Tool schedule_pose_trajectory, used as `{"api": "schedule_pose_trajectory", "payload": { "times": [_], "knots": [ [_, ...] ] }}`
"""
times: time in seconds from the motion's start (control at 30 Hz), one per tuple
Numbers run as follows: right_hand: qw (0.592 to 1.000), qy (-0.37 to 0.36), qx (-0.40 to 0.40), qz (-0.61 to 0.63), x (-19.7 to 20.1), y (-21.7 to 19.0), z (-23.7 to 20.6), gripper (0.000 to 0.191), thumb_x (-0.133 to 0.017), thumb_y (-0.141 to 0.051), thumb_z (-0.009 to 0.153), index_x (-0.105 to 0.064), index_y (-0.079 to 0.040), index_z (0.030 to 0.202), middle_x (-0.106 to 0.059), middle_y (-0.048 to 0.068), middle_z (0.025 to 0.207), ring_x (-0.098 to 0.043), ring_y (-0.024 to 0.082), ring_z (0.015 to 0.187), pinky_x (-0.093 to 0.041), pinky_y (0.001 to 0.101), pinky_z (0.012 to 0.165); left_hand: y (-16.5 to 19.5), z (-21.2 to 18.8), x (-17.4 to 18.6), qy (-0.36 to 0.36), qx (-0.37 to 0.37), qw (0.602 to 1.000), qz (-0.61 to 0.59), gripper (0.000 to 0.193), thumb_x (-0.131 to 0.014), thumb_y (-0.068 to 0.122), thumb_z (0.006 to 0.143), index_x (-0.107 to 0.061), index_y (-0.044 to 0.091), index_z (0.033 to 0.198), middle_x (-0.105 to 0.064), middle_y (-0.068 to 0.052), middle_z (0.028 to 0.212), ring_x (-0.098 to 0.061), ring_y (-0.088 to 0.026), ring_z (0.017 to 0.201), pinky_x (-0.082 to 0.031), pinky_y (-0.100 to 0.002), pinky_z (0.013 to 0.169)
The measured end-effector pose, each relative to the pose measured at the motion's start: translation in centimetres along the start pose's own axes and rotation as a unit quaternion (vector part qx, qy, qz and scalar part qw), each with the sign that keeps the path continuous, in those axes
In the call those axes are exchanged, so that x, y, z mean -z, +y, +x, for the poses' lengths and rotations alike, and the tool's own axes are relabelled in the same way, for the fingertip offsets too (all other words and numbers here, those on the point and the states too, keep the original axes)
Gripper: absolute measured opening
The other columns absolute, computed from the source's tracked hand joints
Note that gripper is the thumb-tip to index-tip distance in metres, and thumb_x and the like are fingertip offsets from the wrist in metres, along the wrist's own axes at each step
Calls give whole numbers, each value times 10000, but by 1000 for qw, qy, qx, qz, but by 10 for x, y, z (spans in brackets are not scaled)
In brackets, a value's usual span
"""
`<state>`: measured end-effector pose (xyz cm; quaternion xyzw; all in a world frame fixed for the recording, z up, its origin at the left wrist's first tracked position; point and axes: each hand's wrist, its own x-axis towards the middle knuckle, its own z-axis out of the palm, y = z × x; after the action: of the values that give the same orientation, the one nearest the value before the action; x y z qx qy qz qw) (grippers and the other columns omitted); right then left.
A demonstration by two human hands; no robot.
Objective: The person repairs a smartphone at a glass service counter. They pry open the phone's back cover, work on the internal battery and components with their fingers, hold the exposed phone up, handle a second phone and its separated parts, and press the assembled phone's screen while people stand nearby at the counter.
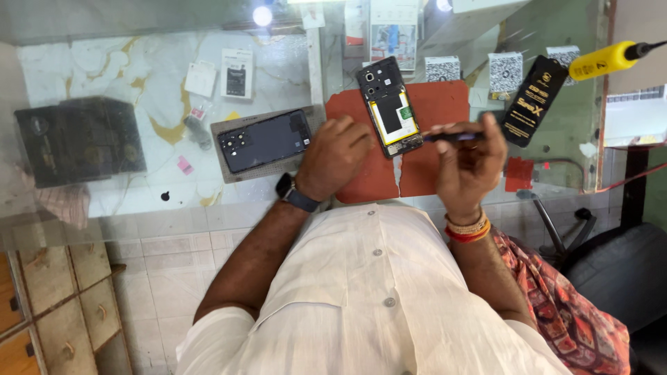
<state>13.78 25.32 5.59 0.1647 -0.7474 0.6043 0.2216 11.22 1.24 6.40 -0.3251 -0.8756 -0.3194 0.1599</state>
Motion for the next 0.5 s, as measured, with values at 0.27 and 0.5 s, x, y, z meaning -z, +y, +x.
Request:
{"api": "schedule_pose_trajectory", "payload": {
  "times": [0.27, 0.5],
  "knots": [
    [963, -3, -93, -252, 60, 34, 28, 698, -777, 89, 981, -433, -15, 1579, -679, 113, 1087, -711, 150, 963, -606, 297, 842, -12, 0, -5, -17, 25, 999, 31, 245, -688, 41, 883, -742, 26, 1122, -674, -66, 1133, -589, -247, 1003, -491, -397, 878],
    [945, -50, -52, -321, 94, 79, -22, 247, -680, 43, 1072, -625, -1, 1308, -647, 141, 1087, -683, 266, 929, -556, 350, 807, 6, -16, -67, -70, 14, 997, -8, 283, -691, 108, 870, -723, 39, 1143, -678, -71, 1172, -586, -265, 1064, -474, -429, 902]
  ]
}}
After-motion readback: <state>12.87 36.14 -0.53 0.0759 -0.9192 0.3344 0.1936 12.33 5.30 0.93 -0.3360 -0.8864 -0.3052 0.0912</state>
